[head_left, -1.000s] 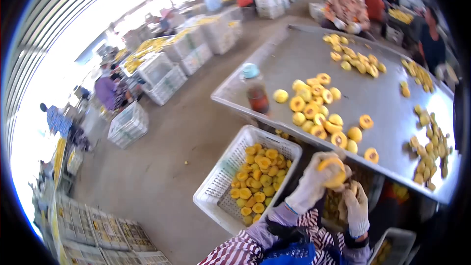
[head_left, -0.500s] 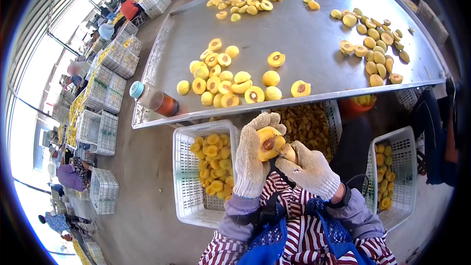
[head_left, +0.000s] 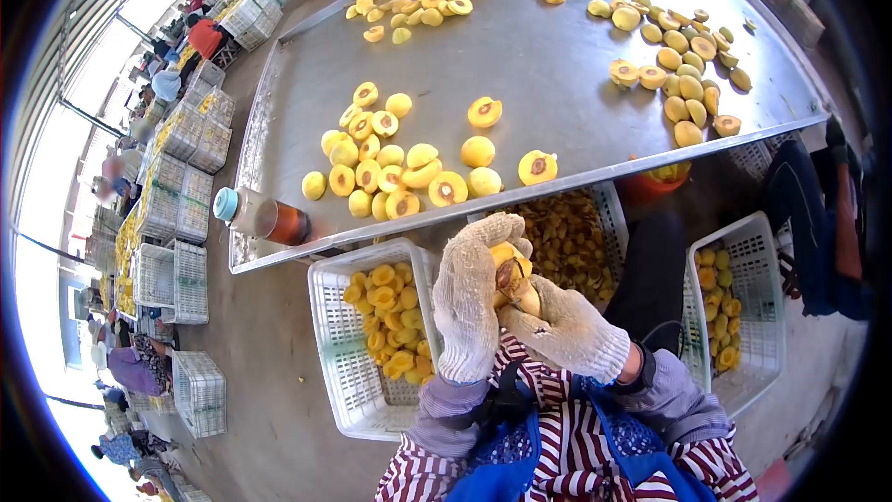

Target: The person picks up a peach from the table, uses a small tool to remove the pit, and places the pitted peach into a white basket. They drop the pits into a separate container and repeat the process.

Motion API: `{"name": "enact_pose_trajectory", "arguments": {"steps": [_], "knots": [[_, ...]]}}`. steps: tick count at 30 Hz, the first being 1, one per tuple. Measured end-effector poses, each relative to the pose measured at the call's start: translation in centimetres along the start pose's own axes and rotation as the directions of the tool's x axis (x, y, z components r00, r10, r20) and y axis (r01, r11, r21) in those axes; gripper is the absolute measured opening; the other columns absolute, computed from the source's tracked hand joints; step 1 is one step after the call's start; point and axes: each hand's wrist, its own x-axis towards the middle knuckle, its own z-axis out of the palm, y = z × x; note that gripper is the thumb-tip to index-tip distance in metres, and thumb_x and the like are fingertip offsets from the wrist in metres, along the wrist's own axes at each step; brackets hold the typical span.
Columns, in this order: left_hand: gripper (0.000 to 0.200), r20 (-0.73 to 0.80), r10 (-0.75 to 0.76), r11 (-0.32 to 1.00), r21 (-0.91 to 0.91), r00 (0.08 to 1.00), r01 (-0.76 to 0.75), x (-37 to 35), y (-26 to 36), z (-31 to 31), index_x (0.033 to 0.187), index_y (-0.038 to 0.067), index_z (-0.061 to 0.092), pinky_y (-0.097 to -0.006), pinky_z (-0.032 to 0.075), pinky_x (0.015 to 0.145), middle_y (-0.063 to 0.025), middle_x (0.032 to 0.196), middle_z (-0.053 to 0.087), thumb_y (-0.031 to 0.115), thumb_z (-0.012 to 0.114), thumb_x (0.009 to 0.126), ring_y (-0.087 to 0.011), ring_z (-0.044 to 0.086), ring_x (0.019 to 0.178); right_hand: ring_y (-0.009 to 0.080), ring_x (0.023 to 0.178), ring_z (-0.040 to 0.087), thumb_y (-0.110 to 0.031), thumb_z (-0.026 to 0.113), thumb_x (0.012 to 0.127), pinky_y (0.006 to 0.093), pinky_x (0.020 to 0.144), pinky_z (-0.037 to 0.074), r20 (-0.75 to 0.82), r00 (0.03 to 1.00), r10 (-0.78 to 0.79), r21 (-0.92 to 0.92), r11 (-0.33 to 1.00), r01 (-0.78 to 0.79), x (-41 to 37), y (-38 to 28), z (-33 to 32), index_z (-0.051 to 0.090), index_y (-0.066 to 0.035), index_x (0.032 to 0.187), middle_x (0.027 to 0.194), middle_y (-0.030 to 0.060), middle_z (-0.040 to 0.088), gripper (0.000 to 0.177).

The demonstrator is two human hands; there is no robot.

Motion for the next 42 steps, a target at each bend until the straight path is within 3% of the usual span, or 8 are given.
{"name": "enact_pose_trajectory", "arguments": {"steps": [3,7,8,11,16,25,31,42], "knots": [[0.041,-0.055,0.196,0.978,0.078,0.979,-0.191,0.0,-1.3,0.7,0.132,-0.003,0.054,-0.0349,0.049,0.098,-0.0129,0.129,0.059,0.026,0.051,0.103,-0.0226,0.058,0.116,0.0075,0.062,0.060,-0.027,0.063,0.097,0.0254,0.058,0.050,0.182,0.965,0.186,0.323,0.916,-0.238,0.2,-2.0,-1.6,0.053,-0.005,0.122,0.082,-0.0012,0.065,0.035],[0.045,0.077,0.359,0.874,0.322,0.930,-0.364,0.7,-2.9,-0.4,0.135,-0.003,0.051,-0.0361,0.045,0.102,-0.0143,0.130,0.058,0.029,0.052,0.103,-0.0244,0.054,0.123,0.0028,0.052,0.051,-0.024,0.061,0.098,0.0181,0.044,0.038,0.337,0.933,0.129,0.578,0.753,-0.313,0.0,-2.1,-3.1,0.053,-0.006,0.122,0.072,-0.0045,0.056,0.031],[0.047,0.182,0.376,0.832,0.365,0.909,-0.417,1.6,-3.4,-1.7,0.135,-0.002,0.051,-0.0363,0.045,0.103,-0.0147,0.131,0.058,0.033,0.050,0.104,-0.0253,0.053,0.124,0.0026,0.052,0.051,-0.023,0.061,0.098,0.0183,0.044,0.038,0.307,0.936,0.174,0.545,0.774,-0.322,0.0,-2.6,-2.9,0.053,-0.006,0.121,0.072,-0.0049,0.056,0.029],[0.055,0.083,-0.061,0.977,-0.198,0.995,0.077,1.6,0.9,0.7,0.133,-0.002,0.051,-0.0361,0.049,0.099,-0.0141,0.130,0.058,0.045,0.046,0.104,-0.0254,0.059,0.117,0.0089,0.056,0.060,-0.023,0.064,0.096,0.0231,0.050,0.046,0.178,0.957,0.229,0.431,0.857,-0.284,0.1,-2.5,-2.2,0.056,-0.006,0.113,0.073,0.0013,0.063,0.026],[0.056,0.104,-0.050,0.987,-0.146,0.993,0.065,1.9,-0.5,0.1,0.136,-0.002,0.050,-0.0369,0.047,0.102,-0.0142,0.134,0.056,0.044,0.044,0.105,-0.0235,0.059,0.117,0.0328,0.077,0.072,-0.028,0.071,0.088,0.0378,0.065,0.055,-0.475,0.864,-0.169,-0.080,0.986,0.149,0.3,-1.2,-1.6,0.057,-0.005,0.113,0.082,0.0177,0.070,0.036],[0.040,0.123,0.197,0.925,0.305,0.973,-0.226,1.3,-1.2,1.2,0.131,-0.003,0.055,-0.0351,0.049,0.099,-0.0140,0.126,0.063,0.027,0.047,0.105,-0.0226,0.063,0.112,0.0380,0.083,0.071,-0.025,0.068,0.087,0.0392,0.071,0.057,-0.305,0.952,-0.017,-0.082,0.997,-0.009,0.6,-1.9,-2.3,0.051,-0.004,0.131,0.090,0.0215,0.070,0.051],[0.056,-0.027,-0.178,0.917,-0.367,0.984,0.156,2.4,-0.4,1.0,0.134,-0.002,0.050,-0.0381,0.052,0.096,-0.0166,0.128,0.059,0.045,0.048,0.103,-0.0272,0.062,0.114,0.0346,0.086,0.071,-0.035,0.071,0.087,0.0391,0.074,0.056,-0.131,0.976,0.172,0.086,0.983,-0.162,-0.3,-2.2,-1.8,0.059,-0.005,0.120,0.094,0.0192,0.070,0.046],[0.060,-0.011,0.014,0.991,-0.131,1.000,-0.015,0.9,0.2,0.9,0.134,-0.004,0.051,-0.0365,0.050,0.099,-0.0147,0.131,0.058,0.048,0.047,0.103,-0.0237,0.059,0.116,0.0399,0.075,0.068,-0.042,0.068,0.089,0.0448,0.064,0.054,-0.181,0.983,0.041,-0.232,0.969,-0.083,0.4,-1.3,-0.6,0.060,-0.006,0.104,0.080,0.0188,0.068,0.040]]}}
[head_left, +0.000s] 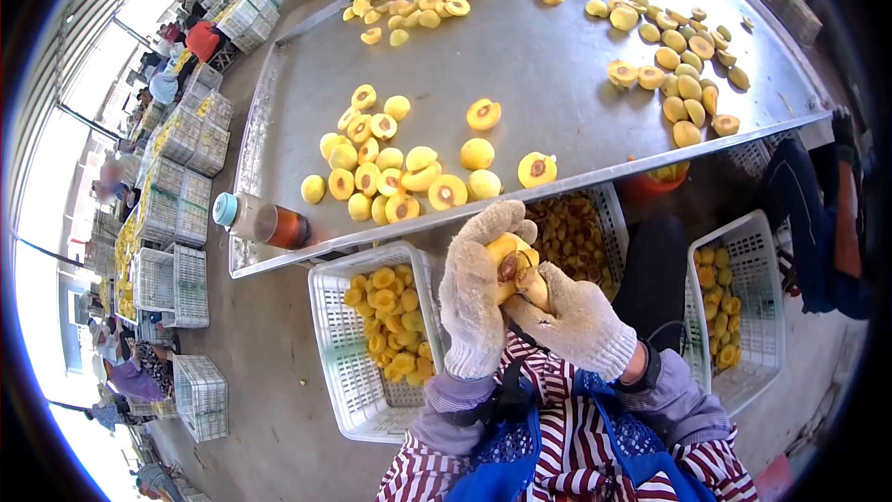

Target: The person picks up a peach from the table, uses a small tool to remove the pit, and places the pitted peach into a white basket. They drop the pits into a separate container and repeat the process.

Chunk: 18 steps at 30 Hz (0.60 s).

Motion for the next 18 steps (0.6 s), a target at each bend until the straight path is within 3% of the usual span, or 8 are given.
{"name": "enact_pose_trajectory", "arguments": {"steps": [3,6,7,9,12,14,15,18], "knots": [[0.055,0.021,-0.057,0.998,-0.017,0.998,0.057,-0.1,0.3,-0.4,0.132,-0.004,0.053,-0.0359,0.049,0.099,-0.0143,0.129,0.059,0.044,0.045,0.105,-0.0230,0.059,0.114,0.0377,0.074,0.070,-0.040,0.069,0.089,0.0441,0.063,0.054,0.014,0.998,-0.053,0.069,0.996,0.052,0.0,0.7,1.0,0.058,-0.005,0.105,0.080,0.0187,0.068,0.040],[0.060,0.057,0.059,0.971,0.228,0.997,-0.071,0.1,-0.3,-1.1,0.130,-0.001,0.054,-0.0347,0.052,0.093,-0.0153,0.125,0.060,0.052,0.044,0.102,-0.0228,0.061,0.110,0.0263,0.066,0.069,-0.034,0.068,0.091,0.0381,0.061,0.054,0.103,0.991,-0.085,0.407,0.913,0.036,0.2,1.9,1.7,0.057,-0.005,0.106,0.077,0.0118,0.069,0.035],[0.052,0.051,0.134,0.958,0.251,0.990,-0.142,0.0,-0.7,-1.2,0.128,-0.003,0.055,-0.0346,0.051,0.094,-0.0160,0.125,0.061,0.042,0.047,0.102,-0.0234,0.061,0.111,0.0119,0.056,0.060,-0.028,0.065,0.094,0.0282,0.050,0.049,0.309,0.950,0.052,0.542,0.811,-0.221,-0.1,-0.3,0.1,0.057,-0.007,0.104,0.073,0.0029,0.064,0.025],[0.037,0.045,0.279,0.914,0.294,0.959,-0.280,-0.2,-1.5,-1.0,0.126,-0.006,0.058,-0.0344,0.049,0.097,-0.0174,0.127,0.061,0.022,0.053,0.103,-0.0245,0.061,0.113,0.0072,0.051,0.053,-0.028,0.064,0.095,0.0235,0.044,0.042,0.487,0.869,0.084,0.552,0.742,-0.381,0.1,-1.1,-1.7,0.057,-0.009,0.103,0.069,-0.0004,0.059,0.021],[0.032,0.160,0.253,0.888,0.353,0.954,-0.295,0.3,-0.6,-1.6,0.121,-0.005,0.062,-0.0350,0.050,0.095,-0.0178,0.125,0.063,0.017,0.060,0.098,-0.0248,0.063,0.110,0.0050,0.042,0.046,-0.030,0.067,0.094,0.0199,0.036,0.033,0.615,0.787,0.051,0.554,0.682,-0.477,0.1,-0.3,-2.1,0.058,-0.010,0.095,0.060,-0.0023,0.053,0.023],[0.030,0.256,0.059,0.941,0.309,0.965,-0.140,1.0,1.2,-1.4,0.118,-0.003,0.065,-0.0353,0.052,0.092,-0.0174,0.122,0.065,0.017,0.062,0.097,-0.0263,0.065,0.108,0.0056,0.042,0.046,-0.033,0.068,0.093,0.0204,0.036,0.034,0.734,0.678,0.033,0.512,0.629,-0.585,0.1,0.3,-2.8,0.058,-0.008,0.092,0.058,-0.0023,0.052,0.026],[0.029,0.305,-0.037,0.954,0.293,0.952,-0.057,1.5,1.9,-1.3,0.117,-0.002,0.066,-0.0354,0.053,0.091,-0.0171,0.121,0.066,0.017,0.063,0.096,-0.0270,0.066,0.107,0.0063,0.040,0.046,-0.034,0.069,0.092,0.0219,0.035,0.034,0.651,0.759,-0.024,0.599,0.630,-0.494,0.0,1.0,-1.6,0.058,-0.007,0.088,0.058,-0.0016,0.053,0.029],[0.026,0.590,0.280,0.707,0.407,0.757,-0.578,3.4,2.1,-1.6,0.112,0.001,0.069,-0.0358,0.054,0.087,-0.0169,0.116,0.069,0.017,0.065,0.092,-0.0299,0.068,0.104,0.0083,0.037,0.044,-0.020,0.063,0.094,0.0284,0.033,0.036,0.695,0.709,-0.117,0.687,0.397,-0.608,-0.7,1.7,-2.1,0.056,-0.004,0.095,0.054,-0.0010,0.049,0.018]]}}
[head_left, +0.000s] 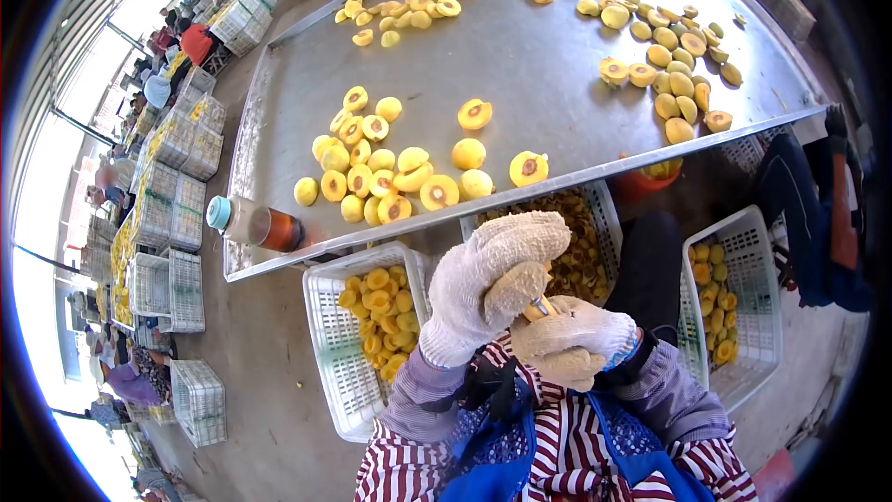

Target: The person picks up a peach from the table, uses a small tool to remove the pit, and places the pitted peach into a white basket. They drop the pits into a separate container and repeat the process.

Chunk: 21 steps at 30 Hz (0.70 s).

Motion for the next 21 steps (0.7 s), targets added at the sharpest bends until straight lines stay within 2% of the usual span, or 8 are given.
{"name": "enact_pose_trajectory", "arguments": {"steps": [4,5,9,13,15,18,19,21], "knots": [[0.031,0.018,0.071,0.996,-0.053,0.997,-0.070,0.4,-0.7,0.6,0.111,0.002,0.070,-0.0352,0.054,0.086,-0.0165,0.112,0.070,0.025,0.069,0.090,-0.0297,0.068,0.103,0.0087,0.039,0.045,-0.031,0.064,0.097,0.0242,0.033,0.037,0.257,0.966,-0.023,0.242,0.969,-0.041,0.1,1.2,-1.1,0.056,-0.006,0.105,0.058,-0.0021,0.050,0.028],[0.042,0.115,-0.257,0.847,-0.451,0.960,0.281,-0.2,-0.2,1.0,0.113,0.000,0.068,-0.0341,0.054,0.085,-0.0152,0.112,0.070,0.037,0.063,0.096,-0.0254,0.068,0.099,0.0092,0.038,0.045,-0.031,0.063,0.097,0.0247,0.033,0.037,0.294,0.954,-0.051,0.260,0.965,-0.028,0.1,1.3,-1.2,0.055,-0.006,0.107,0.059,-0.0018,0.050,0.028],[0.065,0.160,-0.436,0.574,-0.708,0.885,0.411,-0.1,0.5,2.3,0.121,-0.002,0.063,-0.0332,0.054,0.083,-0.0137,0.113,0.067,0.057,0.050,0.098,-0.0200,0.066,0.096,0.0108,0.038,0.045,-0.030,0.062,0.098,0.0265,0.033,0.038,0.241,0.967,-0.086,0.291,0.957,0.013,0.0,1.2,-1.2,0.054,-0.008,0.108,0.061,-0.0009,0.051,0.026],[0.063,0.128,-0.534,0.446,-0.797,0.836,0.407,-0.1,0.6,3.1,0.122,-0.001,0.061,-0.0338,0.055,0.083,-0.0138,0.110,0.067,0.056,0.052,0.098,-0.0218,0.066,0.093,0.0111,0.037,0.046,-0.029,0.063,0.097,0.0273,0.033,0.038,0.331,0.941,-0.066,0.508,0.853,-0.119,1.3,2.2,-2.5,0.054,-0.007,0.108,0.061,-0.0007,0.052,0.026],[0.061,0.125,-0.544,0.403,-0.828,0.830,0.389,-0.1,0.5,3.2,0.121,0.000,0.060,-0.0345,0.056,0.083,-0.0139,0.110,0.068,0.056,0.052,0.098,-0.0231,0.067,0.092,0.0114,0.037,0.046,-0.028,0.063,0.097,0.0269,0.033,0.038,0.396,0.915,-0.077,0.489,0.861,-0.139,1.5,1.8,-2.1,0.055,-0.006,0.106,0.062,-0.0004,0.052,0.025],[0.060,0.248,-0.655,-0.002,-0.945,0.713,0.327,-0.7,-1.4,4.1,0.120,0.001,0.060,-0.0352,0.057,0.080,-0.0144,0.110,0.068,0.056,0.051,0.098,-0.0249,0.068,0.090,0.0133,0.033,0.042,-0.029,0.066,0.093,0.0275,0.031,0.035,0.308,0.951,-0.015,0.065,0.998,-0.006,1.4,0.6,-0.8,0.054,0.000,0.086,0.049,0.0033,0.047,0.032],[0.062,0.157,-0.715,0.119,-0.933,0.682,0.340,-1.1,-1.1,4.6,0.121,0.001,0.059,-0.0308,0.058,0.070,-0.0142,0.109,0.068,0.057,0.051,0.098,-0.0249,0.070,0.087,0.0130,0.033,0.042,-0.025,0.067,0.091,0.0269,0.031,0.035,0.173,0.985,-0.022,-0.007,1.000,0.024,0.9,-0.4,0.4,0.054,0.001,0.080,0.051,0.0050,0.049,0.031],[0.058,-0.008,-0.778,0.350,-0.836,0.629,0.423,-1.8,-2.1,2.2,0.122,0.000,0.059,-0.0291,0.057,0.065,-0.0141,0.108,0.068,0.053,0.053,0.098,-0.0238,0.070,0.084,0.0126,0.033,0.042,-0.024,0.066,0.090,0.0261,0.030,0.034,0.137,0.990,-0.041,0.090,0.995,0.028,0.1,-0.8,-0.6,0.054,0.002,0.081,0.051,0.0045,0.049,0.030]]}}
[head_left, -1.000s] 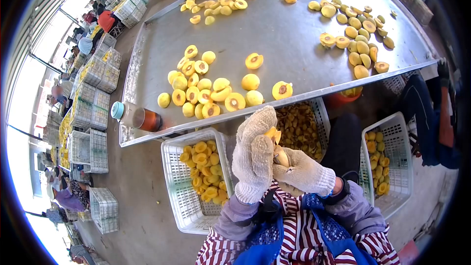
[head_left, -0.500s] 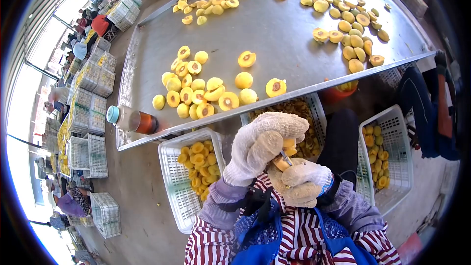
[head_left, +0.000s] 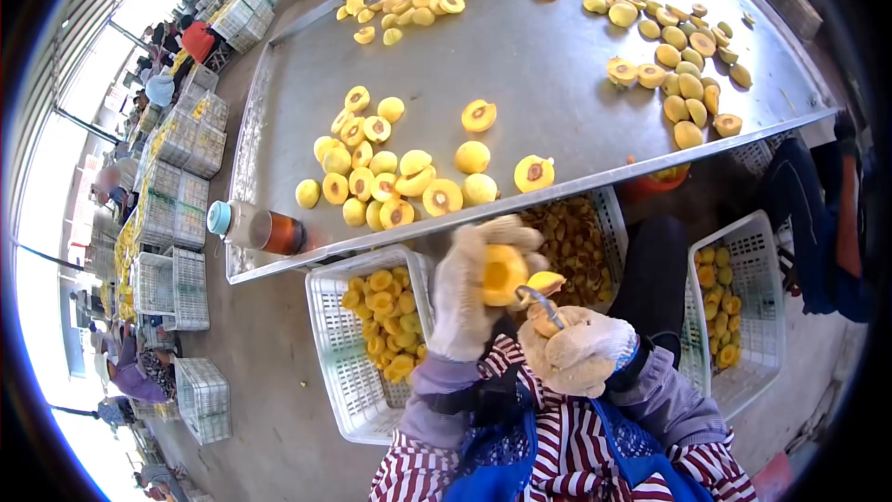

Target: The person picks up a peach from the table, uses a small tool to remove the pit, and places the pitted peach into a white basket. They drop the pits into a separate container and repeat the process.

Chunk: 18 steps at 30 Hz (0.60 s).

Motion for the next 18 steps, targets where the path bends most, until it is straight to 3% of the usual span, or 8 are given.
{"name": "enact_pose_trajectory", "arguments": {"steps": [3,4,5,6,9,11,14,18], "knots": [[0.043,-0.253,0.232,0.925,0.355,0.939,-0.133,0.8,0.9,-8.4,0.117,0.004,0.065,-0.0374,0.056,0.081,-0.0143,0.112,0.068,0.041,0.064,0.095,-0.0275,0.068,0.093,0.0098,0.033,0.041,-0.021,0.063,0.090,0.0246,0.030,0.031,-0.133,0.991,-0.009,0.034,0.999,0.014,-1.6,-1.2,-1.1,0.055,0.001,0.081,0.050,0.0025,0.048,0.026],[0.037,-0.076,0.532,0.364,0.920,0.843,-0.148,1.6,0.8,-12.1,0.115,0.007,0.067,-0.0392,0.054,0.086,-0.0137,0.115,0.068,0.035,0.067,0.092,-0.0307,0.067,0.099,0.0088,0.034,0.040,-0.021,0.063,0.092,0.0241,0.030,0.030,-0.227,0.974,0.014,-0.045,0.999,-0.025,-1.3,-1.3,-1.7,0.055,0.000,0.081,0.050,0.0011,0.047,0.024],[0.032,0.268,0.598,-0.416,0.909,0.755,0.006,2.2,0.7,-14.1,0.114,0.009,0.069,-0.0410,0.052,0.091,-0.0132,0.117,0.068,0.029,0.071,0.088,-0.0340,0.065,0.104,0.0078,0.034,0.039,-0.021,0.062,0.093,0.0235,0.030,0.028,-0.322,0.946,0.032,-0.119,0.990,-0.074,-1.0,-1.4,-2.3,0.055,-0.002,0.081,0.050,-0.0004,0.047,0.023],[0.032,0.266,0.622,-0.558,0.811,0.736,0.179,2.6,0.6,-12.5,0.113,0.014,0.070,-0.0425,0.046,0.099,-0.0118,0.121,0.066,0.021,0.073,0.082,-0.0372,0.056,0.119,0.0070,0.035,0.038,-0.021,0.063,0.093,0.0230,0.031,0.028,-0.343,0.939,0.028,-0.169,0.981,-0.090,-0.4,-1.5,-2.4,0.055,-0.004,0.082,0.051,-0.0015,0.047,0.022],[0.030,0.117,0.520,0.058,0.984,0.846,-0.171,7.1,0.0,-8.8,0.114,0.015,0.070,-0.0399,0.047,0.099,-0.0120,0.128,0.064,0.023,0.072,0.085,-0.0342,0.053,0.125,0.0052,0.039,0.040,-0.023,0.066,0.093,0.0212,0.034,0.029,-0.359,0.931,0.060,-0.198,0.970,-0.139,0.5,-1.5,-2.4,0.057,-0.006,0.086,0.057,-0.0024,0.050,0.021],[0.037,0.102,0.363,0.226,0.955,0.926,-0.194,11.8,-0.6,-7.5,0.120,0.014,0.067,-0.0389,0.043,0.105,-0.0119,0.138,0.056,0.030,0.069,0.086,-0.0283,0.045,0.135,0.0049,0.040,0.041,-0.025,0.068,0.092,0.0205,0.035,0.030,-0.391,0.921,-0.007,-0.277,0.955,-0.110,0.8,-1.7,-2.5,0.056,-0.007,0.085,0.057,-0.0026,0.050,0.023],[0.045,0.149,0.298,-0.179,0.979,0.943,-0.098,18.7,-1.9,-5.7,0.126,0.015,0.063,-0.0408,0.045,0.102,-0.0091,0.137,0.055,0.035,0.069,0.085,-0.0292,0.050,0.129,0.0052,0.040,0.042,-0.027,0.069,0.092,0.0203,0.035,0.031,-0.455,0.887,-0.073,-0.302,0.950,-0.077,0.4,-2.5,-2.2,0.055,-0.008,0.085,0.057,-0.0023,0.050,0.025],[0.049,0.037,0.159,-0.283,0.959,0.987,0.010,22.4,-2.5,-5.4,0.132,0.015,0.057,-0.0464,0.050,0.098,-0.0091,0.125,0.058,0.035,0.067,0.088,-0.0296,0.055,0.121,0.0043,0.043,0.044,-0.028,0.069,0.092,0.0195,0.037,0.032,-0.498,0.866,-0.042,-0.266,0.958,-0.107,0.0,-2.8,-2.5,0.054,-0.009,0.100,0.060,-0.0022,0.051,0.025]]}}
